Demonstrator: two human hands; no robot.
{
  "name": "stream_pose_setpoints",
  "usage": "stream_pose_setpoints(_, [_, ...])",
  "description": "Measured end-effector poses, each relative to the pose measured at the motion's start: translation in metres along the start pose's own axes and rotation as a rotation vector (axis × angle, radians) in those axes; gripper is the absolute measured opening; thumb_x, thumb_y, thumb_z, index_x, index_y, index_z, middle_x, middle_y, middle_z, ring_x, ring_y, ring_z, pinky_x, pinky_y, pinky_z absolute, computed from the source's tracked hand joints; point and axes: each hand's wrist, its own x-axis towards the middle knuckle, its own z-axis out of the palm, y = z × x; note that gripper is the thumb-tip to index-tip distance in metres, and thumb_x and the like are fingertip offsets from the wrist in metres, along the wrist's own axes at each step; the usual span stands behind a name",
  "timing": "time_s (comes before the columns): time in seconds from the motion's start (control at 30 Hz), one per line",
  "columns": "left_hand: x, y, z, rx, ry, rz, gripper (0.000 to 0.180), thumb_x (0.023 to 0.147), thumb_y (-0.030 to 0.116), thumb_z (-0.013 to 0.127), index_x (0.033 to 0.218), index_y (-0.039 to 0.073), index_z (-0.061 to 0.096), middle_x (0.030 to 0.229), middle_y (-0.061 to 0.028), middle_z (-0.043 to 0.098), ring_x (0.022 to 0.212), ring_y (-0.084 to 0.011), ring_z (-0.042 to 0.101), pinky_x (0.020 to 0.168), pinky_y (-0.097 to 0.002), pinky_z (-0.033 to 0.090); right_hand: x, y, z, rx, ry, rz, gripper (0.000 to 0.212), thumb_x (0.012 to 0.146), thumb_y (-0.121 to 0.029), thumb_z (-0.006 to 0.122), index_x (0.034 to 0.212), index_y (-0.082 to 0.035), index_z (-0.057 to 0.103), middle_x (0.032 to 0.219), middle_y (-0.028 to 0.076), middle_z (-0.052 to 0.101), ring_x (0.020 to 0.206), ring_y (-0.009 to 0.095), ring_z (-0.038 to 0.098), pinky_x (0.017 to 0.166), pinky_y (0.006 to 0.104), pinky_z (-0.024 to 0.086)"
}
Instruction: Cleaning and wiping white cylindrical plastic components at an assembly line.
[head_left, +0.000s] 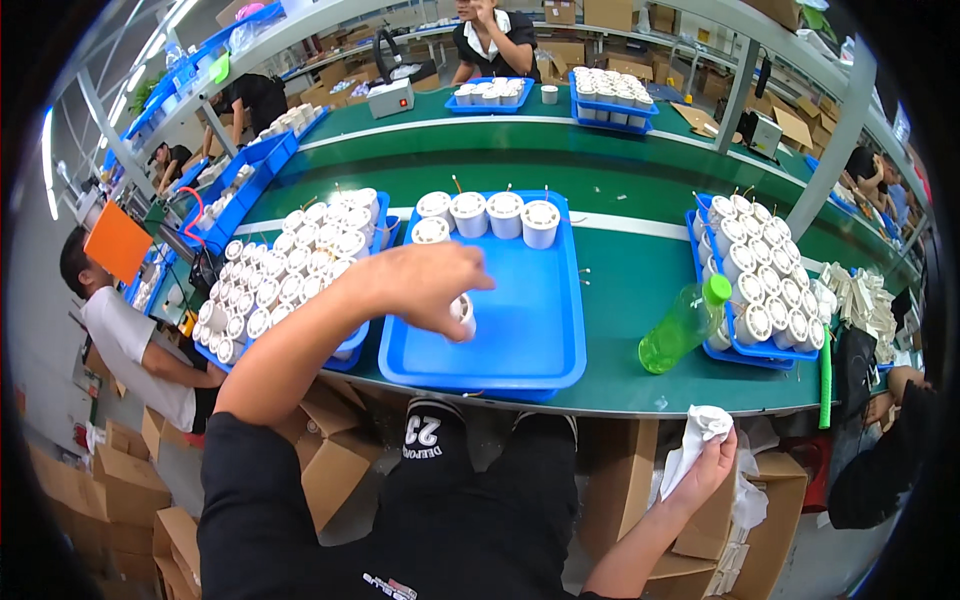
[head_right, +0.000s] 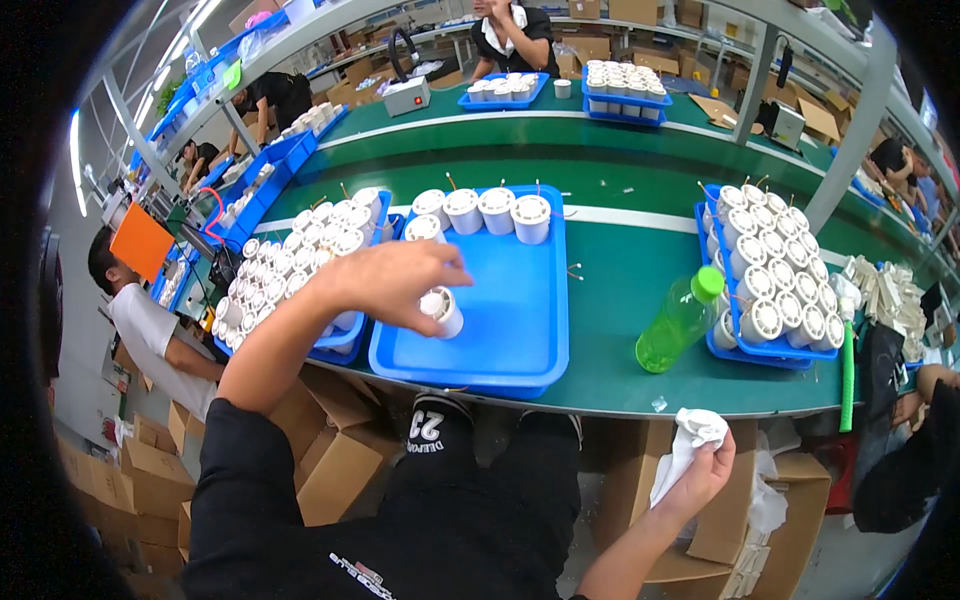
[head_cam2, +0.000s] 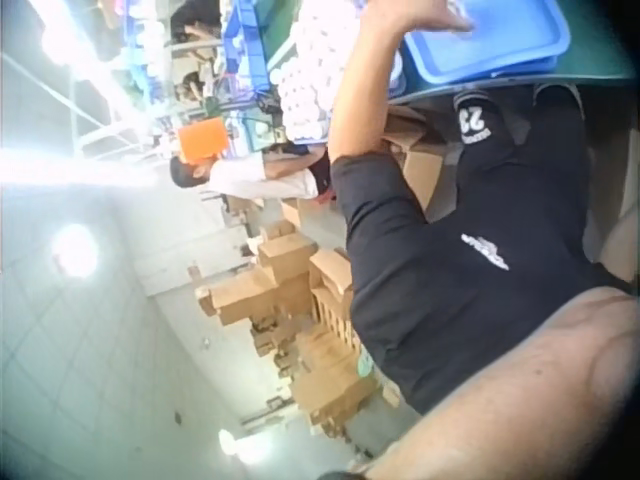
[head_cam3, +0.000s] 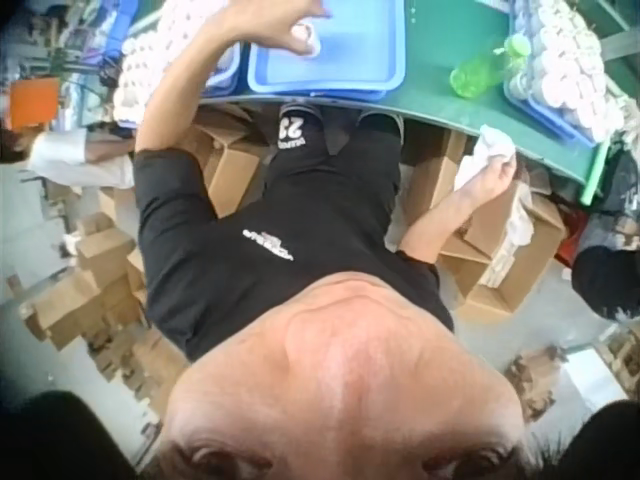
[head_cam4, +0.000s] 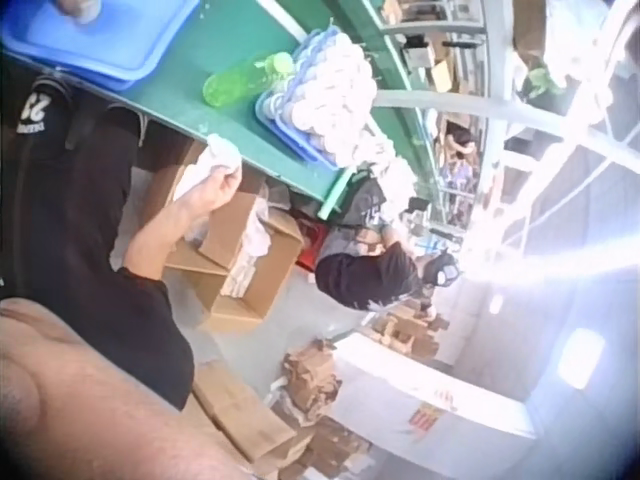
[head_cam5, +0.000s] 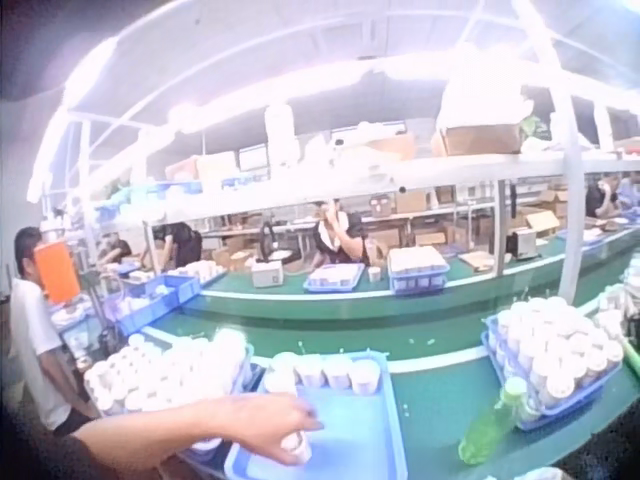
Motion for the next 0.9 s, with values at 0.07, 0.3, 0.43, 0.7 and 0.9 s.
stream_pose_setpoints(0.07, [-0.013, 0.000, 0.009, 0.100, -0.042, -0.135, 0.055, 0.069, 0.027, 0.077, 0.118, 0.005, 0.063, 0.110, -0.0149, 0.058, 0.107, -0.0309, 0.058, 0.089, -0.0403, 0.049, 0.001, 0.002, 0.007, -0.022, -0.091, 0.025, 0.033, 0.093, -0.004, 0.053, 0.125, 0.005, 0.050, 0.116, 0.015, 0.061, 0.106, 0.023, 0.061, 0.097, 0.0363, 0.048])
stream_pose_setpoints(0.3, [-0.015, -0.013, 0.022, 0.069, 0.009, -0.174, 0.050, 0.065, 0.019, 0.080, 0.112, 0.008, 0.065, 0.105, -0.0124, 0.058, 0.103, -0.0311, 0.058, 0.085, -0.0411, 0.050, -0.004, 0.009, 0.030, -0.065, -0.088, 0.031, 0.032, 0.090, -0.004, 0.056, 0.121, 0.006, 0.053, 0.113, 0.015, 0.062, 0.103, 0.021, 0.061, 0.094, 0.0344, 0.048])
stream_pose_setpoints(0.43, [-0.015, -0.017, 0.028, 0.023, 0.049, -0.179, 0.045, 0.064, 0.018, 0.078, 0.106, 0.006, 0.068, 0.096, -0.0134, 0.059, 0.097, -0.0318, 0.061, 0.083, -0.0418, 0.050, -0.005, 0.015, 0.028, -0.130, -0.095, 0.053, 0.033, 0.091, -0.005, 0.054, 0.122, 0.006, 0.052, 0.114, 0.015, 0.061, 0.104, 0.022, 0.061, 0.097, 0.0355, 0.047])
stream_pose_setpoints(0.7, [-0.067, -0.024, 0.036, -0.524, 0.589, -0.231, 0.060, 0.064, 0.008, 0.081, 0.121, 0.001, 0.062, 0.110, -0.0113, 0.060, 0.099, -0.0189, 0.061, 0.081, -0.0323, 0.056, -0.013, 0.015, 0.045, -0.129, -0.130, 0.060, 0.035, 0.091, -0.006, 0.055, 0.124, 0.007, 0.050, 0.117, 0.017, 0.060, 0.108, 0.023, 0.060, 0.098, 0.0360, 0.047])
stream_pose_setpoints(0.9, [-0.085, 0.005, 0.086, -1.150, 1.001, -0.242, 0.057, 0.069, 0.004, 0.081, 0.120, -0.006, 0.059, 0.115, -0.0106, 0.054, 0.106, -0.0187, 0.059, 0.091, -0.0361, 0.056, -0.017, 0.016, 0.074, -0.108, -0.261, 0.054, 0.034, 0.091, -0.004, 0.056, 0.123, 0.007, 0.051, 0.118, 0.017, 0.060, 0.107, 0.024, 0.060, 0.097, 0.0380, 0.048])
